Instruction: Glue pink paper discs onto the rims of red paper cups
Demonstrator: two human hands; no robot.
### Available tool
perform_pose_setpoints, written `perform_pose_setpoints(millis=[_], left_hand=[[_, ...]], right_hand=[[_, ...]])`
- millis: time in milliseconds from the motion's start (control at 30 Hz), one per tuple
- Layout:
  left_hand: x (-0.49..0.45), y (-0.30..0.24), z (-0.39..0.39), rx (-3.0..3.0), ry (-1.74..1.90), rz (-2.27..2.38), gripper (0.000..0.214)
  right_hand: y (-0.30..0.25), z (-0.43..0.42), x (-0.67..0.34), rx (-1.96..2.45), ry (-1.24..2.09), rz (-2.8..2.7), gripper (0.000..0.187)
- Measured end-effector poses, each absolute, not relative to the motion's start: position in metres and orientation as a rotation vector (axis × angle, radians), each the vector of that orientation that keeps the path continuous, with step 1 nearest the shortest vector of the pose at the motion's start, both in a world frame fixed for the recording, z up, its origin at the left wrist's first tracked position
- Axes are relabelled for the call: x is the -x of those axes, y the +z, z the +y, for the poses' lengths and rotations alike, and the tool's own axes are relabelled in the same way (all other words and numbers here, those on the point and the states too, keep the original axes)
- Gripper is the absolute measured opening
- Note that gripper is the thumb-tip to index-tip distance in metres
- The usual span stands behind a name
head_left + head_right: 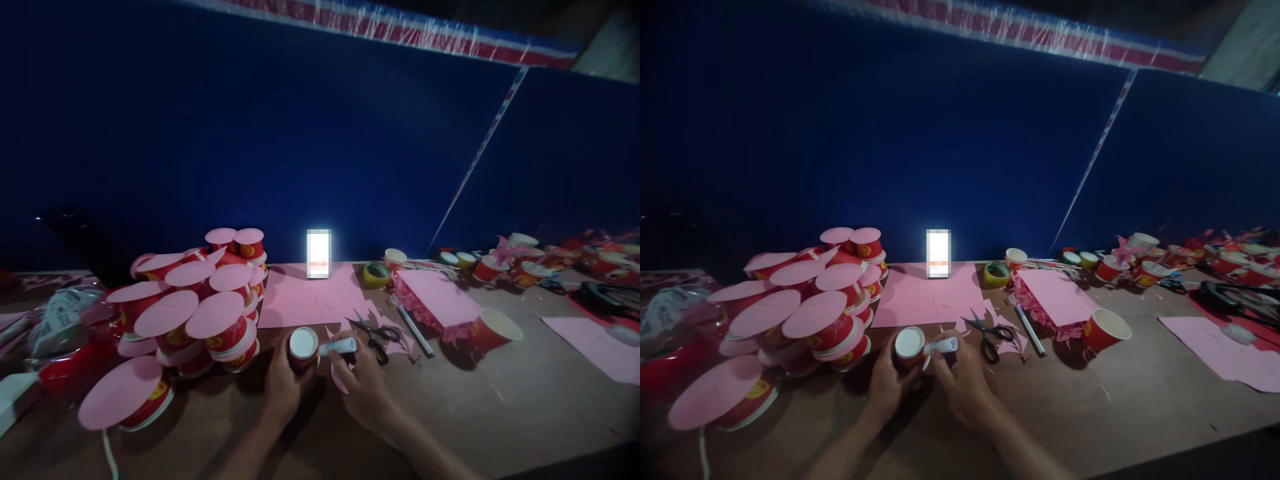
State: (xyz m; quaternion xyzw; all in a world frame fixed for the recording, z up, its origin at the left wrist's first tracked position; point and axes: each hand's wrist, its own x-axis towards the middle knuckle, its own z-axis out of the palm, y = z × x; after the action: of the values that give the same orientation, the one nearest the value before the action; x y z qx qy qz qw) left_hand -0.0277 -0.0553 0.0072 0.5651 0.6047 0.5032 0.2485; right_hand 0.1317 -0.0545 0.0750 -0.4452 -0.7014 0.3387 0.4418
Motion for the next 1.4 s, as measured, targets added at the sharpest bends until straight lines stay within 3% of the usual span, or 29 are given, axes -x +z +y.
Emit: perform_pose_setpoints(millis=[200,433,867,1033,1133,1267,1400], left_hand=[[0.024,0.014,-0.055,-1.524,1.356,1.732,0.052],[0.024,0.020,-0.056,-1.455,1.402,1.628,0.050],[0.025,0.021,-0.059,-1.408,1.368,1.610,0.055],[0.030,0.013,-0.058,-1.493,1.392,1.583,0.062],[0.029,0.014,-0.056,-1.558,1.400,1.696,0.055],[0.027,0.015,-0.056,-1.560,1.417,1.712,0.064],[0.028,0.012,-0.056,-1.504,1.395,1.679,0.068]], right_hand=[[0.078,-0.054,-0.135,1.107,0.662,-1.810,0.012],[0.069,-0.052,-0.138,0.919,0.429,-2.090,0.034],[0.069,-0.055,-0.142,0.890,0.302,-2.345,0.040],[0.078,-0.062,-0.146,0.834,0.550,-2.242,0.035],[0.080,-0.056,-0.154,0.853,0.743,-1.996,0.028],[0.076,-0.033,-0.174,0.989,0.951,-1.610,0.016],[0.066,-0.015,-0.194,1.096,1.145,-1.180,0.030]])
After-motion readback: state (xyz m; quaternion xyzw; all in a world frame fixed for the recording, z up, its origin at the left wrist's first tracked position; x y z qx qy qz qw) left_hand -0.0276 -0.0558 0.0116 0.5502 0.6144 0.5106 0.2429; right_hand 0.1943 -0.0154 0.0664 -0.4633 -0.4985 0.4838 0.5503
